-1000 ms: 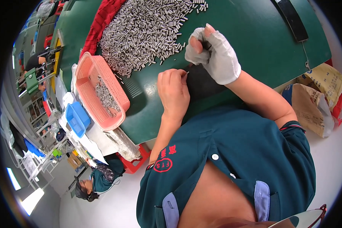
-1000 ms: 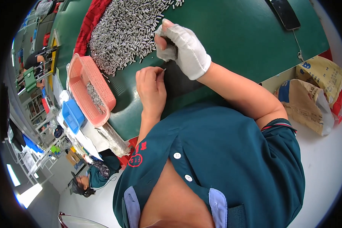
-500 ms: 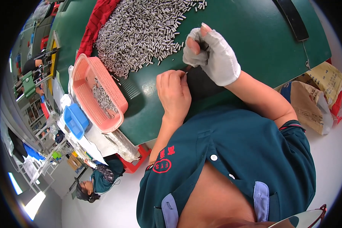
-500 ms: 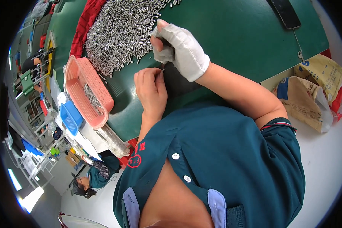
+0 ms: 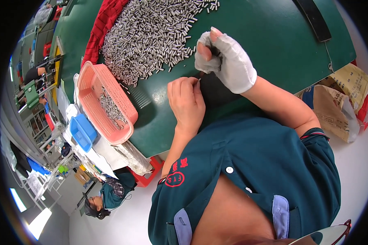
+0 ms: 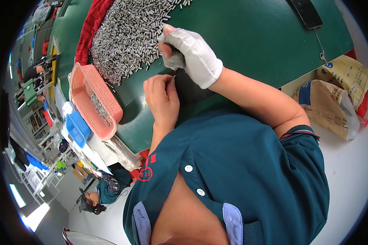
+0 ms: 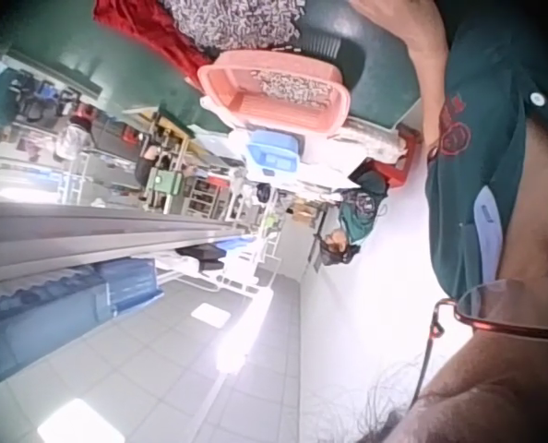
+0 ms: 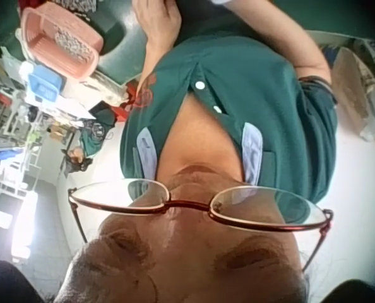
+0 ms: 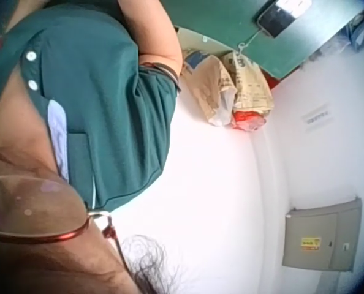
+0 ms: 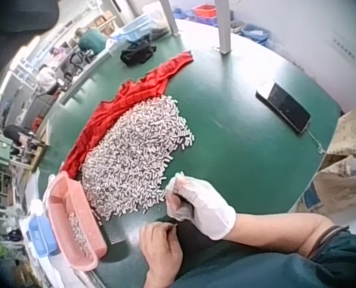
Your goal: The person assembles small metal pins into a component housing by hand at a workbench.
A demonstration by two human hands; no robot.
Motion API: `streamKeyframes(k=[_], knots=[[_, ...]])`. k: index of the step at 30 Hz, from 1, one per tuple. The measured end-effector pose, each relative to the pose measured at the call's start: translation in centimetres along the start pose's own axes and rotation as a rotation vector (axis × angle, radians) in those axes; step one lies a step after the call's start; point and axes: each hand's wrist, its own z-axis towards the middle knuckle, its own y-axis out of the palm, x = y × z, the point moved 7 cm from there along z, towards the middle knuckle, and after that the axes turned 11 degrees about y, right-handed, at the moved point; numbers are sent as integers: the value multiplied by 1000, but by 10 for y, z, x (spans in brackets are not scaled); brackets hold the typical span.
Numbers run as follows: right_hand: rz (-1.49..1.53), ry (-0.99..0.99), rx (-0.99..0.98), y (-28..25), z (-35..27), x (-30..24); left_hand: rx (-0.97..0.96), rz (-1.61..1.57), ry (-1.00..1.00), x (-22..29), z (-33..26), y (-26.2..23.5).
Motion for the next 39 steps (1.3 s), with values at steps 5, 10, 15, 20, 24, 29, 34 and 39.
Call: streamKeyframes(k=[5,10,15,20,24,29,34,39], knots=[[-41,12,-8,1,-1,-1,-3,1,-1,1,0,0],[-61,12,-1,2,-1,-1,4,15,-6,2,1,0],[-123,16,5,4,-3,1,43,25,-6,0,-3,3],[-181,15,-4,9,-8,4,62,24,-1,-1,-5,4],[-297,-43,-21,8,-10,3,83,23,9,1,-6,4],[-153,-51,-61,-1,-11,6,54,10,-7,3,-4,1],[-110,-74,-71,1,-10,3,40,38,-27,0,-3,3],[75,-65,-120,-1,-3,-1,134,-353,-170,-13,-3,-9]])
